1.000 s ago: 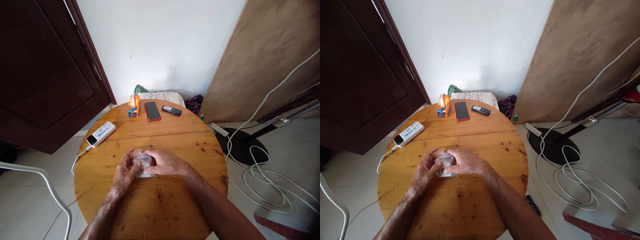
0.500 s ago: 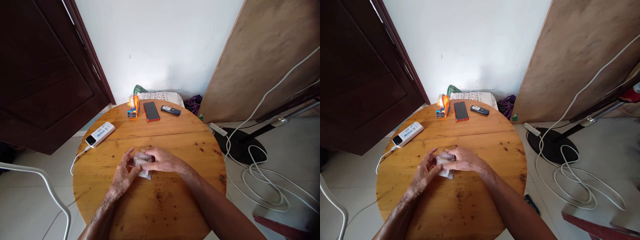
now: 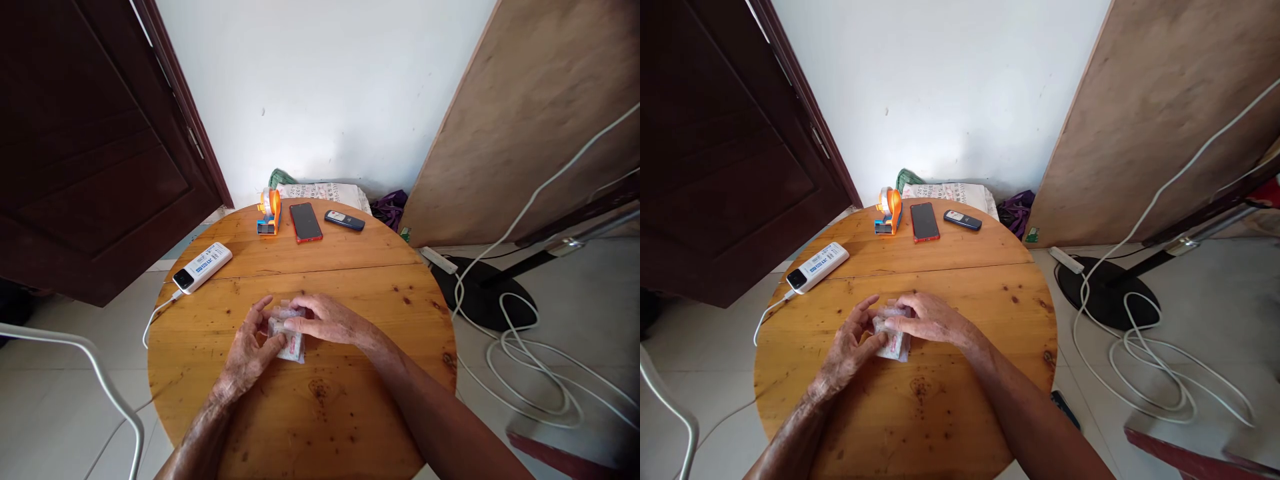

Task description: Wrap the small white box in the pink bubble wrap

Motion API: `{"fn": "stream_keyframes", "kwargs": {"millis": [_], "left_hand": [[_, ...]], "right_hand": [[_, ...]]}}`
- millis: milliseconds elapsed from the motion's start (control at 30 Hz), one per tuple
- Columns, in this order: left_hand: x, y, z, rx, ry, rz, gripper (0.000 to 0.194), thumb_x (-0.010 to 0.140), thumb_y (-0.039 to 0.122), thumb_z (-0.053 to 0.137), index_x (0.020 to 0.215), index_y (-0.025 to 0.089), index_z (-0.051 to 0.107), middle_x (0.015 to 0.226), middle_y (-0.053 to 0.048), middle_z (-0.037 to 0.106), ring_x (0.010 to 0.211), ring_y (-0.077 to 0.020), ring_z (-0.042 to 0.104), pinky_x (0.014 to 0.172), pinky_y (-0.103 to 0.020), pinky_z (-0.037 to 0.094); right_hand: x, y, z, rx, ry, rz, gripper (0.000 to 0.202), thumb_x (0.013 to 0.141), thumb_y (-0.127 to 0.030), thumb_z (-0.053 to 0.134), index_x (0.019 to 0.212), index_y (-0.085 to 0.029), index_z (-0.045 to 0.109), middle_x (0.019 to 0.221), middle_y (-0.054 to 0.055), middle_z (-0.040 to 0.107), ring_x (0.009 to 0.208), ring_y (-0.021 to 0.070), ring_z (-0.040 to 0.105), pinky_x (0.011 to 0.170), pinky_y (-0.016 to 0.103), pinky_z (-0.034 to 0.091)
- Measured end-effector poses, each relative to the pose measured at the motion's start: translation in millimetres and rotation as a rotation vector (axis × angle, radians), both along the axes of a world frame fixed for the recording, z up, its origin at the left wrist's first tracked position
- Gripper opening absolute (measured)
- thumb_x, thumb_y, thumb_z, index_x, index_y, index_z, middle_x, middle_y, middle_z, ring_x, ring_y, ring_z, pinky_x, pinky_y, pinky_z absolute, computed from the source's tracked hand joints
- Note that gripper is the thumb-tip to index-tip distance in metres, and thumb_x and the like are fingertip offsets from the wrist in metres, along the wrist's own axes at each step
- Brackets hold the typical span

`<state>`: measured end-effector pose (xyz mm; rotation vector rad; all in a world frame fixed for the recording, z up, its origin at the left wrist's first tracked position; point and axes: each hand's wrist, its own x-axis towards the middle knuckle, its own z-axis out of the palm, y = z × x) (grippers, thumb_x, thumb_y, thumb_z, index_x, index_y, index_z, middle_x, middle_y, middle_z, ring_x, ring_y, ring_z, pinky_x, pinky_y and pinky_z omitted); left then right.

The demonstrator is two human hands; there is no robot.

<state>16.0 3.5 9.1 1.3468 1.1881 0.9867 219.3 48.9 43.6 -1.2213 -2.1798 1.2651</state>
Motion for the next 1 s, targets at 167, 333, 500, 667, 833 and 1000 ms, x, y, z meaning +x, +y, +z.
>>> {"fn": "stream_keyframes", "kwargs": {"millis": [167,333,500,667,833,1000], "left_hand": [[2.5,-0.7,4.5,-0.023,0.02,0.006,0.074,0.073,0.038,0.072,0.138,0.017,0.044,0.104,-0.006,0.067,0.083,-0.0178,0.059,0.08,-0.033,0.048],[3.8,0.2,6.7,-0.045,0.036,-0.003,0.077,0.071,0.037,0.07,0.139,0.015,0.041,0.108,-0.008,0.067,0.083,-0.0179,0.057,0.081,-0.034,0.047],[2.9,1.0,2.9,-0.065,0.037,-0.007,0.078,0.072,0.038,0.068,0.141,0.015,0.038,0.108,-0.007,0.067,0.085,-0.0186,0.058,0.083,-0.035,0.046],[0.7,1.7,-1.6,-0.043,0.061,-0.009,0.074,0.075,0.037,0.068,0.14,0.015,0.04,0.108,-0.007,0.068,0.086,-0.0183,0.057,0.084,-0.034,0.045],[0.9,0.4,-1.0,-0.054,0.016,-0.017,0.068,0.076,0.037,0.068,0.136,0.015,0.046,0.107,-0.008,0.068,0.088,-0.0197,0.059,0.079,-0.033,0.048],[0.8,-0.8,-0.3,-0.06,-0.027,-0.029,0.066,0.076,0.037,0.069,0.135,0.016,0.047,0.105,-0.008,0.068,0.086,-0.0191,0.059,0.078,-0.032,0.049]], "right_hand": [[-4.7,-0.6,-3.0,-0.032,0.064,-0.072,0.035,0.095,-0.048,0.051,0.084,-0.019,0.066,0.072,-0.001,0.057,0.065,0.0129,0.048,0.061,0.026,0.029],[-13.1,-0.5,-8.0,0.006,0.12,-0.148,0.039,0.095,-0.047,0.045,0.069,-0.019,0.052,0.064,-0.004,0.045,0.061,0.0117,0.04,0.06,0.026,0.028],[-17.3,-0.1,-12.1,0.051,0.154,-0.187,0.032,0.092,-0.04,0.047,0.068,-0.019,0.05,0.063,-0.004,0.044,0.062,0.0117,0.04,0.06,0.025,0.028],[-19.4,1.7,-19.9,0.083,0.292,-0.255,0.03,0.091,-0.036,0.049,0.066,-0.019,0.049,0.063,-0.004,0.041,0.062,0.0116,0.038,0.058,0.024,0.029],[-18.5,3.3,-24.0,0.07,0.343,-0.273,0.026,0.09,-0.033,0.049,0.067,-0.019,0.049,0.064,-0.004,0.046,0.062,0.0116,0.042,0.059,0.024,0.031],[-17.4,4.4,-26.1,0.022,0.332,-0.3,0.025,0.088,-0.032,0.049,0.067,-0.019,0.05,0.063,-0.004,0.047,0.061,0.0118,0.043,0.058,0.024,0.031]]}}
